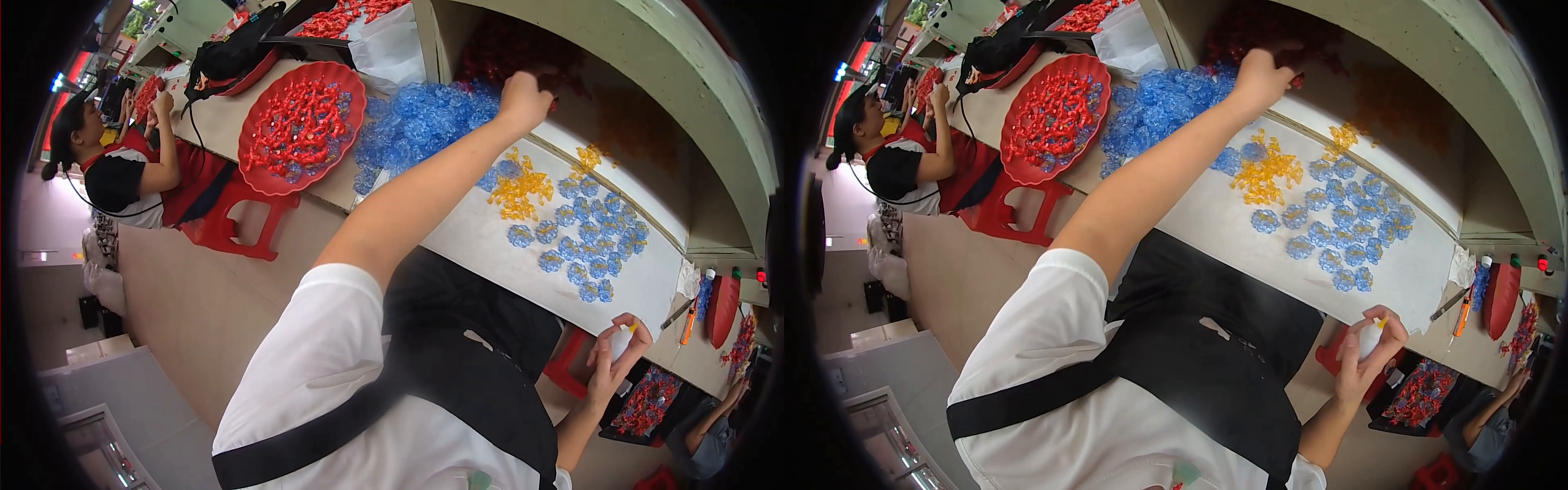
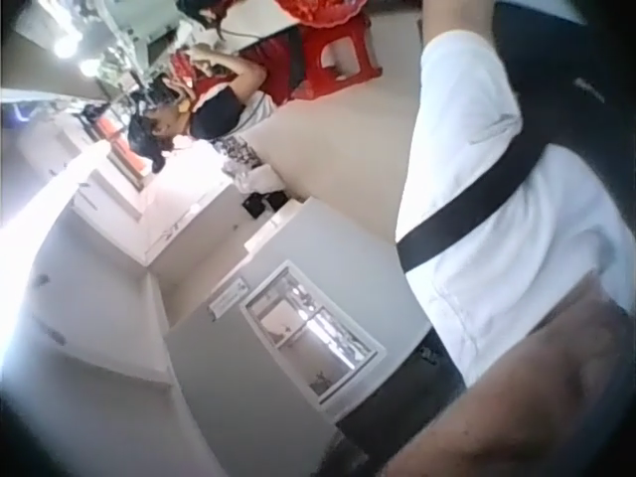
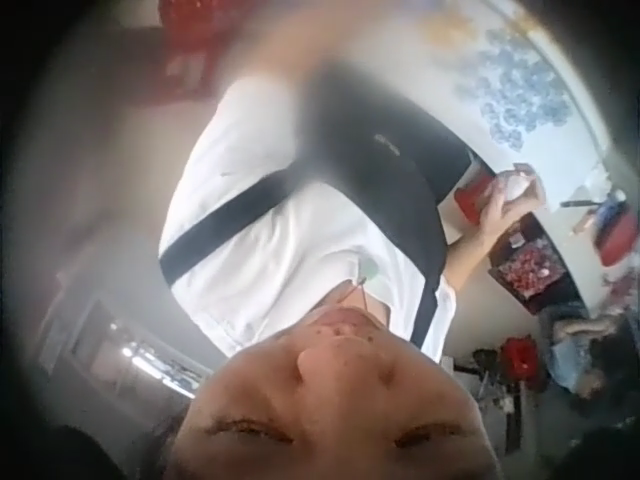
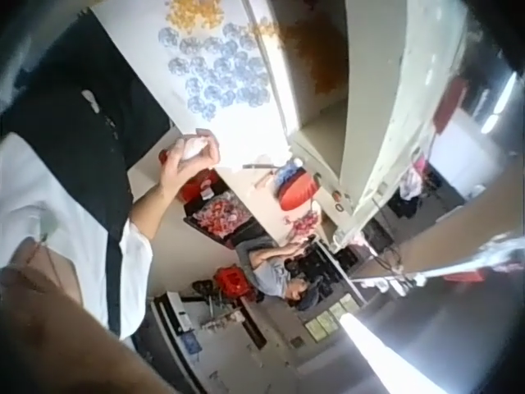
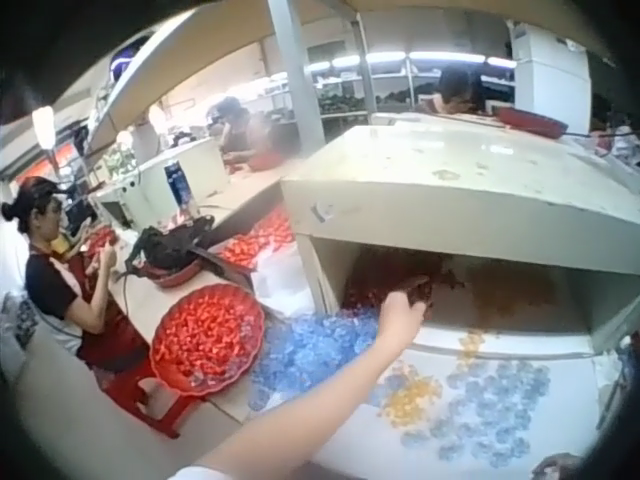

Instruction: The person assembles toy figurines by applying glue from a squeeze bottle onto plastic figurine parts, attaching them to plastic bases, and placing the assembled pieces into a tray.

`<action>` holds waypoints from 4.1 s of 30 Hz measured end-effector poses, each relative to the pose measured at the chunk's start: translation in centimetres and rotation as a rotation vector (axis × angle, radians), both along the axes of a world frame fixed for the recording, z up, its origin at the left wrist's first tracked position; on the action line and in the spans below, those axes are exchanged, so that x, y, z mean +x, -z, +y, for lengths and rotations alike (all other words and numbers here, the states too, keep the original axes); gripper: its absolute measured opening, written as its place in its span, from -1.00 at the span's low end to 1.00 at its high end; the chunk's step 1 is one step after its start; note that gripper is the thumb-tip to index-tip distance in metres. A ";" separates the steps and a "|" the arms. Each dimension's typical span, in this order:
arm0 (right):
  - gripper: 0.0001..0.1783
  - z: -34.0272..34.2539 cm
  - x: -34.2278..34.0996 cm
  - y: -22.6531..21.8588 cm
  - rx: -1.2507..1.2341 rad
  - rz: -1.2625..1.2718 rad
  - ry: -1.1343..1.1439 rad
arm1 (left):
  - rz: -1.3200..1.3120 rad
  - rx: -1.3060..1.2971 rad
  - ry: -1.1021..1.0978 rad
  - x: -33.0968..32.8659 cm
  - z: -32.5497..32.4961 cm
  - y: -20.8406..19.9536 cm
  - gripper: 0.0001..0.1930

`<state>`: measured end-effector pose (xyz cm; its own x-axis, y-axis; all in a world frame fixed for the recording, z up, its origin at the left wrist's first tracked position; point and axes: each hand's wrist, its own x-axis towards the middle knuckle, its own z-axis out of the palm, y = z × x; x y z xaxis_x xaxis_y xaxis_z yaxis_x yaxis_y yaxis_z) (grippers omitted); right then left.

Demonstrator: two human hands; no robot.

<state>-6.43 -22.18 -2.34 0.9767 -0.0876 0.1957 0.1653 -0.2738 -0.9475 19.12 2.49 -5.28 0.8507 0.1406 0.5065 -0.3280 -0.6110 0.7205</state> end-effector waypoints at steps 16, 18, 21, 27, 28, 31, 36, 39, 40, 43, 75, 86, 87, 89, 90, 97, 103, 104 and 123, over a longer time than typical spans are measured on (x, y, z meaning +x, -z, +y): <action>-0.59 2.3 1.6 -0.8 0.244 -0.118 -0.183 | 1.121 -1.696 0.941 -18.8 0.2 -2.1 -0.66; -0.54 2.1 1.5 -1.0 0.245 -0.115 -0.121 | 1.092 -1.634 0.884 -19.4 -0.1 -2.2 -0.69; -0.53 2.2 1.7 -1.9 0.358 -0.262 -0.068 | 1.031 -1.496 0.773 -20.2 -0.3 -2.4 -0.73; -0.48 2.6 1.3 -2.9 0.158 -0.445 -0.096 | 1.001 -1.312 0.709 -20.8 -0.7 -3.9 -0.77; -0.50 2.7 1.3 -3.0 0.008 -0.520 -0.162 | 0.976 -1.250 0.699 -21.0 -0.7 -4.0 -0.77; -0.50 3.1 1.2 -3.6 -0.119 -0.546 -0.204 | 0.871 -1.135 0.682 -21.2 -1.1 -4.4 -0.77; -0.53 3.3 0.8 -3.4 -0.189 -0.551 -0.240 | 0.834 -1.103 0.674 -21.5 -1.0 -4.5 -0.78; -0.53 3.4 0.8 -3.5 -0.200 -0.536 -0.239 | 0.832 -1.103 0.681 -21.4 -1.0 -4.6 -0.80; -0.53 3.4 0.8 -3.5 -0.200 -0.534 -0.240 | 0.827 -1.109 0.686 -21.4 -1.1 -4.6 -0.80; -0.53 3.4 0.8 -3.4 -0.198 -0.528 -0.245 | 0.805 -1.082 0.647 -21.5 -1.3 -4.7 -0.76; -0.50 0.7 1.6 -2.4 -0.219 -0.543 -0.207 | 1.062 -1.481 0.698 -20.6 -1.3 -2.5 -0.78; -0.63 -8.6 12.4 4.1 -0.498 -0.206 -0.037 | 1.059 -1.601 0.720 -19.7 -1.1 -2.3 -0.76; -0.65 -7.8 12.7 3.8 -0.640 -0.180 -0.014 | 1.080 -1.623 0.746 -19.7 -1.3 -2.1 -0.76; -0.67 -7.0 13.1 4.0 -0.795 -0.125 0.020 | 1.082 -1.610 0.726 -19.8 -1.5 -1.8 -0.75; -0.67 -6.9 13.2 4.3 -0.785 -0.133 0.010 | 1.106 -1.604 0.731 -19.9 -1.5 -1.8 -0.74; -0.70 -7.2 13.1 5.0 -0.781 -0.116 0.068 | 1.107 -1.559 0.818 -19.8 -1.4 -1.7 -0.76; -0.77 -7.1 11.0 4.4 -0.477 -0.128 0.065 | 1.069 -1.492 0.819 -19.8 -1.4 -1.9 -0.77; -0.78 -6.7 10.3 3.8 -0.365 -0.143 0.046 | 1.069 -1.496 0.816 -19.8 -1.4 -1.9 -0.77; -0.77 1.1 4.7 -1.5 0.224 -0.186 -0.597 | 1.112 -1.371 0.846 -20.9 -1.9 -3.6 -0.78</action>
